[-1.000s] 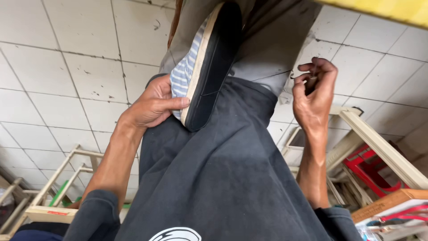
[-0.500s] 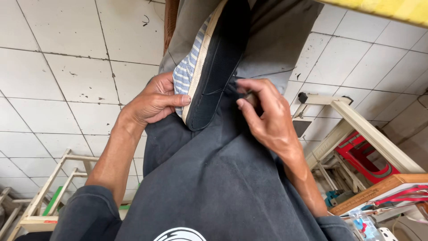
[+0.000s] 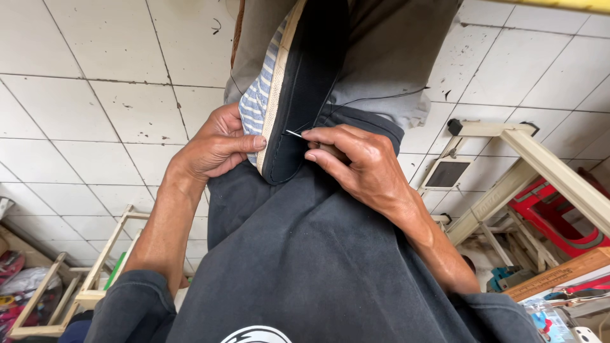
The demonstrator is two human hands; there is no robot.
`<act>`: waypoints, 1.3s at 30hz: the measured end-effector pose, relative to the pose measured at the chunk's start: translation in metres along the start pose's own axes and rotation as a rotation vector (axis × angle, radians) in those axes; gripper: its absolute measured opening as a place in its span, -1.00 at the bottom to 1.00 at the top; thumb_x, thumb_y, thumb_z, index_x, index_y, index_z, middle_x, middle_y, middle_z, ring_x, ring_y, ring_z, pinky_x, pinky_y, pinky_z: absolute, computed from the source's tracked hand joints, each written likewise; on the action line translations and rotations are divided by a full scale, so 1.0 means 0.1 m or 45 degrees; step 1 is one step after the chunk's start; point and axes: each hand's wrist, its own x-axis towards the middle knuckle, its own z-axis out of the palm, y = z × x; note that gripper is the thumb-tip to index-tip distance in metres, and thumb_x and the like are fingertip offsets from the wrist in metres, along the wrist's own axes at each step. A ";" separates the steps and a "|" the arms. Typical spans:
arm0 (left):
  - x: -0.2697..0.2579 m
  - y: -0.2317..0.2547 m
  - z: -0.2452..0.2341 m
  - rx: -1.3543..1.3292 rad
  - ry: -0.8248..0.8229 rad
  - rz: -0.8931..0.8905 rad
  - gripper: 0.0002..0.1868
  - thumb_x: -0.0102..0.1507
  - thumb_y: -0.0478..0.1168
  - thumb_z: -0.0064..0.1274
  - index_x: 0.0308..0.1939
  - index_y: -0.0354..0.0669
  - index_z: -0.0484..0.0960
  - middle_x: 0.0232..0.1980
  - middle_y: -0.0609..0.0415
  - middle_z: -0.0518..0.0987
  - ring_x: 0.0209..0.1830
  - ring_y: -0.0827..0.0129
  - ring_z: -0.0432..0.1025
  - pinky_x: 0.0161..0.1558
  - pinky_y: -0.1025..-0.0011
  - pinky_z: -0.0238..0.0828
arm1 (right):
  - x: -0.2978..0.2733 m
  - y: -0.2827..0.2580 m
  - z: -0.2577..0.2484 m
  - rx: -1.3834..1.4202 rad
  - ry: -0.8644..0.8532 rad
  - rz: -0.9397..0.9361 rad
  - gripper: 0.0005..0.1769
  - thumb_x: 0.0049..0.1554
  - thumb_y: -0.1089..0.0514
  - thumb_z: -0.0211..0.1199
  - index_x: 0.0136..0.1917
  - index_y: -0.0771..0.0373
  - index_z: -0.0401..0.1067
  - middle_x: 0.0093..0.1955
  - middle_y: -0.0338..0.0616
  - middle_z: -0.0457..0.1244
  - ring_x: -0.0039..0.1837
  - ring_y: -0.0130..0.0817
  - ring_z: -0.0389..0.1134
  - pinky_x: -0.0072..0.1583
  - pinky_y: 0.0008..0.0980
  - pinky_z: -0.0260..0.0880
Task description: The person is sewing the sole of a striped slip-on shoe using a needle and thread. They hold the shoe on their lap and repeatedly push the needle through the sole while pulling the thread to secure the stitches.
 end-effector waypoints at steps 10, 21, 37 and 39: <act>0.04 0.04 0.07 0.002 0.033 0.026 -0.58 0.03 -0.61 0.12 -0.02 -0.44 0.53 -0.08 -0.29 0.62 -0.10 0.02 0.56 -0.10 0.06 0.60 | 0.09 0.04 -0.04 0.054 -0.006 0.018 -0.83 0.16 0.26 0.24 0.06 0.23 0.47 -0.18 -0.11 0.36 -0.18 -0.16 0.41 -0.10 -0.29 0.41; 0.04 0.10 0.12 0.073 0.067 0.026 -0.57 0.05 -0.58 0.13 0.01 -0.42 0.53 -0.03 -0.26 0.61 -0.04 0.05 0.54 -0.06 0.11 0.60 | 0.15 0.00 -0.05 0.039 0.026 0.060 -0.85 0.18 0.25 0.23 0.05 0.18 0.51 -0.19 -0.11 0.36 -0.25 -0.31 0.40 -0.15 -0.39 0.41; 0.11 0.07 0.11 0.202 0.099 0.048 -0.53 0.06 -0.52 0.18 0.07 -0.40 0.51 0.02 -0.20 0.60 0.02 0.13 0.52 0.01 0.18 0.58 | 0.15 -0.03 -0.03 -0.259 0.070 -0.027 -0.83 0.19 0.27 0.23 0.07 0.21 0.53 -0.14 -0.02 0.36 -0.12 -0.11 0.45 -0.09 -0.29 0.45; 0.12 0.06 0.09 0.254 0.098 0.065 -0.53 0.07 -0.50 0.20 0.07 -0.38 0.52 0.01 -0.17 0.61 0.02 0.17 0.51 0.01 0.21 0.57 | 0.15 -0.04 -0.03 -0.266 0.075 -0.025 -0.83 0.19 0.27 0.23 0.07 0.22 0.53 -0.13 -0.02 0.37 -0.09 -0.10 0.46 -0.06 -0.29 0.46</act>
